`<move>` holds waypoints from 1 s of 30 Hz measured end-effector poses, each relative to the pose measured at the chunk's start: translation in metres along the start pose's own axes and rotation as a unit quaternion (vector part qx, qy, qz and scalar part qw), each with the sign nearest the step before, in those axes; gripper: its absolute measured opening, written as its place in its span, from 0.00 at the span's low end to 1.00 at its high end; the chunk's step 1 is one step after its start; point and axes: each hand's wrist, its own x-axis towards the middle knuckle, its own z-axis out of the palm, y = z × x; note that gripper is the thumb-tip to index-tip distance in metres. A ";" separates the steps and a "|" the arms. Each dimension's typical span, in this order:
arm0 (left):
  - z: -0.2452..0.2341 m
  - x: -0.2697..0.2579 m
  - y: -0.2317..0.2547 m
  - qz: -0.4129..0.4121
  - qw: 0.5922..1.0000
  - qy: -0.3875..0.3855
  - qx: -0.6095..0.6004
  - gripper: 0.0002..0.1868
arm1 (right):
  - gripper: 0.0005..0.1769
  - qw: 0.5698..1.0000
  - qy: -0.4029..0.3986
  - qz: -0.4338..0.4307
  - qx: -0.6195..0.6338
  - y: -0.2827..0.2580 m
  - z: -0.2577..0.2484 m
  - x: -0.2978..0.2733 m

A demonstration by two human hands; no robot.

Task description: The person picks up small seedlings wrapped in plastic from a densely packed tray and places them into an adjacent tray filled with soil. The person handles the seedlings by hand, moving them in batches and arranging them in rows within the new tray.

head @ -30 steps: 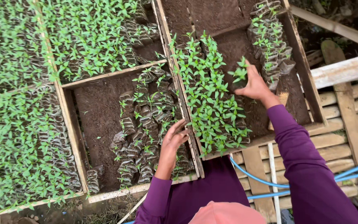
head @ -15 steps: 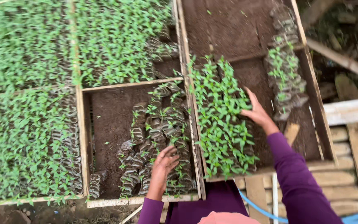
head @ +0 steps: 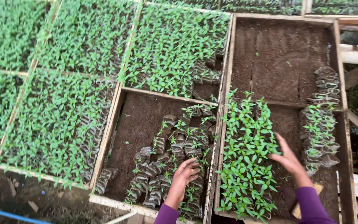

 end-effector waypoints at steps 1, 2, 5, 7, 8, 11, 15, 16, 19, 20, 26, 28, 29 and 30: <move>-0.004 0.003 -0.003 -0.004 1.000 0.006 -0.007 0.22 | 0.56 1.000 -0.008 0.001 -0.006 -0.016 -0.011 -0.005; -0.009 0.006 -0.006 0.001 0.999 0.019 -0.040 0.23 | 0.53 1.000 0.018 -0.001 -0.020 -0.031 -0.019 -0.010; -0.024 0.003 -0.007 0.007 0.997 0.040 -0.062 0.24 | 0.40 0.996 0.077 -0.026 -0.039 -0.068 -0.038 0.002; -0.029 0.007 -0.006 0.018 0.998 0.038 -0.049 0.25 | 0.29 0.990 0.121 -0.056 -0.041 -0.066 -0.048 0.045; -0.034 0.008 -0.007 0.005 0.996 0.065 -0.055 0.23 | 0.17 0.963 0.197 -0.155 -0.100 -0.054 -0.048 0.080; -0.037 0.010 -0.001 -0.008 0.990 0.107 -0.089 0.22 | 0.04 0.920 0.262 -0.259 -0.138 -0.100 -0.022 0.143; -0.040 0.010 0.006 0.005 0.982 0.137 -0.131 0.22 | 0.01 0.935 0.139 -0.261 -0.197 -0.186 0.048 0.200; -0.037 0.009 0.013 0.002 0.982 0.138 -0.132 0.22 | 0.01 0.935 0.137 -0.259 -0.198 -0.188 0.063 0.219; -0.035 0.015 0.023 -0.010 0.972 0.162 -0.172 0.23 | 0.17 0.904 0.094 -0.275 -0.312 -0.186 0.101 0.277; -0.036 0.018 0.020 -0.004 0.976 0.152 -0.159 0.23 | 0.18 0.856 0.153 -0.328 -0.369 -0.180 0.110 0.293; -0.024 0.035 0.027 -0.004 0.983 0.123 -0.139 0.22 | 0.07 0.808 0.184 -0.378 -0.412 -0.169 0.124 0.320; -0.019 0.045 0.022 -0.004 0.986 0.116 -0.119 0.22 | 0.10 0.816 0.172 -0.369 -0.409 -0.168 0.122 0.320; -0.016 0.051 0.019 -0.001 0.990 0.102 -0.098 0.21 | 0.09 0.831 0.162 -0.360 -0.392 -0.168 0.120 0.321; -0.014 0.056 0.017 0.002 0.993 0.089 -0.075 0.20 | 0.08 0.846 0.151 -0.350 -0.373 -0.169 0.119 0.320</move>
